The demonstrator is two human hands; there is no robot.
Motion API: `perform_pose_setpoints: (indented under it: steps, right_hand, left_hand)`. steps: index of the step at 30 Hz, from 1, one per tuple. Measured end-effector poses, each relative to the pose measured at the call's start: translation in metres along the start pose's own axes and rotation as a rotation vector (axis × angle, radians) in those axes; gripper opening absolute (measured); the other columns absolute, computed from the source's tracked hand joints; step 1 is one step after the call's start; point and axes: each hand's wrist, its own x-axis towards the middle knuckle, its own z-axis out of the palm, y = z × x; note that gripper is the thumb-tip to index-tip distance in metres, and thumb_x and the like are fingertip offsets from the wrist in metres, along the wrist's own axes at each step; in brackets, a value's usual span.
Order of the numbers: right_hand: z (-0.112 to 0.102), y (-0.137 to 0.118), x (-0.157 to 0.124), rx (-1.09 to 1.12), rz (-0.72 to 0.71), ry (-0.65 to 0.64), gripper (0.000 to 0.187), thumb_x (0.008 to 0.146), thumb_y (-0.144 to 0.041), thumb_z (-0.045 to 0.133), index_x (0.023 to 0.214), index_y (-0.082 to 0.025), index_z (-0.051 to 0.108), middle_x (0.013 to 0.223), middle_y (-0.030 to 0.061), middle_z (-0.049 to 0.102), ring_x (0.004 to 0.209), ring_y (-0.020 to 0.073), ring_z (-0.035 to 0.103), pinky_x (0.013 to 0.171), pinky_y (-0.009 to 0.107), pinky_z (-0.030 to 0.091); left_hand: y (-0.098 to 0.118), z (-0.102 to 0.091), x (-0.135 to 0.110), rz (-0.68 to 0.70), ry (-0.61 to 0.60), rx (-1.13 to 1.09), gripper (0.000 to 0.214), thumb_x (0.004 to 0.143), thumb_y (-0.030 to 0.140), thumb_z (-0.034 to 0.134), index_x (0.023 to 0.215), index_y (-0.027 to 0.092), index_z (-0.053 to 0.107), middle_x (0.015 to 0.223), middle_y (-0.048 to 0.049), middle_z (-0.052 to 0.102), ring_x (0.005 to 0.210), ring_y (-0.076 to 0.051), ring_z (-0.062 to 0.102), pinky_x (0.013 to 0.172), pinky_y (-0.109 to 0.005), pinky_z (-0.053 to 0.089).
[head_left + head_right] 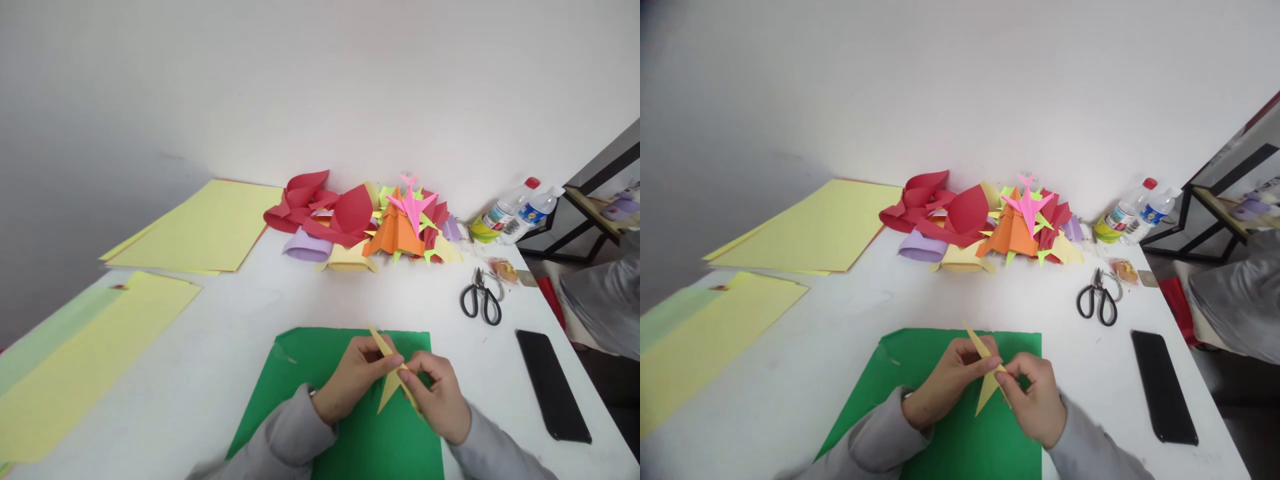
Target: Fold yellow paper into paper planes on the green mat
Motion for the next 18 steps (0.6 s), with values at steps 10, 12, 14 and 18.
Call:
perform_pose_setpoints:
  steps: [10,12,14,18]
  right_hand:
    - [-0.0041,-0.0039,0.0002,-0.146,-0.208,-0.008,0.030,0.085,-0.029,0.058,0.058,-0.020,0.047,0.052,-0.0046,0.049,0.049,0.0093,0.048,0.051,0.020,0.037]
    - [-0.0056,-0.0048,0.0010,-0.157,-0.249,-0.060,0.035,0.086,-0.029,0.055,0.056,-0.020,0.040,0.050,-0.0061,0.043,0.046,0.0082,0.042,0.048,0.020,0.033]
    - [-0.0066,-0.0058,0.0013,-0.180,-0.302,-0.085,0.039,0.089,-0.026,0.051,0.055,-0.021,0.033,0.049,-0.0072,0.035,0.045,0.0080,0.036,0.047,0.022,0.028]
    - [-0.0066,-0.0067,0.0004,-0.205,-0.381,-0.106,0.041,0.091,-0.024,0.046,0.055,-0.022,0.025,0.052,-0.0066,0.028,0.048,0.0099,0.032,0.049,0.026,0.025]
  left_hand:
    - [0.0002,-0.0030,-0.0018,0.097,-0.034,0.096,0.028,0.071,0.037,0.077,0.060,0.013,0.067,0.059,0.0026,0.048,0.056,-0.009,0.040,0.054,-0.024,0.030]
    - [-0.0006,-0.0033,-0.0024,0.099,-0.035,0.103,0.030,0.071,0.038,0.077,0.059,0.013,0.065,0.059,0.0027,0.047,0.056,-0.009,0.039,0.053,-0.024,0.029]
    - [-0.0014,-0.0029,-0.0031,0.095,-0.047,0.099,0.031,0.071,0.038,0.077,0.059,0.013,0.064,0.059,0.0028,0.047,0.056,-0.009,0.039,0.054,-0.024,0.028]
    - [-0.0025,-0.0011,-0.0039,0.052,-0.098,0.050,0.028,0.070,0.036,0.078,0.062,0.014,0.064,0.061,0.0019,0.049,0.058,-0.010,0.042,0.057,-0.025,0.031]
